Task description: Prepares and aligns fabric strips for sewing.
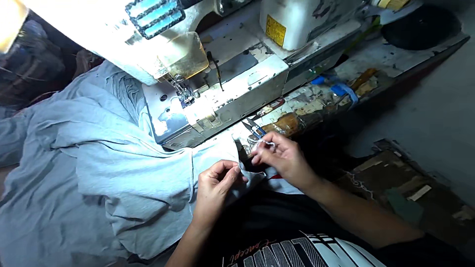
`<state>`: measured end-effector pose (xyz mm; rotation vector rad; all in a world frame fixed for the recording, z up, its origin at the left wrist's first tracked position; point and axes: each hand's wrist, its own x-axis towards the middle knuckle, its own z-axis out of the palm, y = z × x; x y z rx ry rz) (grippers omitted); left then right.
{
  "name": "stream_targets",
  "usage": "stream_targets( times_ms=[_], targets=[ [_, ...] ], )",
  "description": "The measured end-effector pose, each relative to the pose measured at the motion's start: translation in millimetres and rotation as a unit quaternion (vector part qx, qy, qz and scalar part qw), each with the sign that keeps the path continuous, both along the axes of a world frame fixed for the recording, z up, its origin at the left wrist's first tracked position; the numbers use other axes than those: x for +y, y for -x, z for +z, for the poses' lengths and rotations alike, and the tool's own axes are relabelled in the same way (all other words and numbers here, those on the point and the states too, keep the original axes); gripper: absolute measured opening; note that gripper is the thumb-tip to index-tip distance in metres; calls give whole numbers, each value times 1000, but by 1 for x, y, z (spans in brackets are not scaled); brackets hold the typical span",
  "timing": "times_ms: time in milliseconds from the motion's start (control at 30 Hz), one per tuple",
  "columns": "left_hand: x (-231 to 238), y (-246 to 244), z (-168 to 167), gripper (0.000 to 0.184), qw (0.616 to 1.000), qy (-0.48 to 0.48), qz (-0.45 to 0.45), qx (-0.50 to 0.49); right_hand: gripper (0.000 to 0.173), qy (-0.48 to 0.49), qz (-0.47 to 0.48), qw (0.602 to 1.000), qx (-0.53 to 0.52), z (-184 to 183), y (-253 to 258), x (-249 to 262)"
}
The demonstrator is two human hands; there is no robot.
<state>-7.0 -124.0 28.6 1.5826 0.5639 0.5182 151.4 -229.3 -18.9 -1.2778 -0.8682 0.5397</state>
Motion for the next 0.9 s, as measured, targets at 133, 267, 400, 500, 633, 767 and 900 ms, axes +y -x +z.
stream_targets(
  times_ms=[133,267,400,500,633,767,900],
  targets=[
    [8,0,8,12,999,-30,-3,-17,30,9,31,999,-30,-1,15,6],
    [12,6,13,11,999,-41,-3,-23,17,-30,17,998,-48,2,9,5],
    [16,14,-7,14,979,-186,-31,78,12,3,-38,993,-114,5,-7,2],
    [19,13,-16,21,906,-410,-5,102,16,32,-142,945,-292,8,-22,-1],
    [39,-14,-18,26,842,-531,-6,93,34,179,-115,870,-445,9,-31,11],
    [45,-16,-28,24,849,-514,-46,112,38,199,-96,866,-449,4,-31,32],
    [47,-10,-28,28,858,-494,-72,124,40,214,-24,914,-344,10,-39,35]
  ],
)
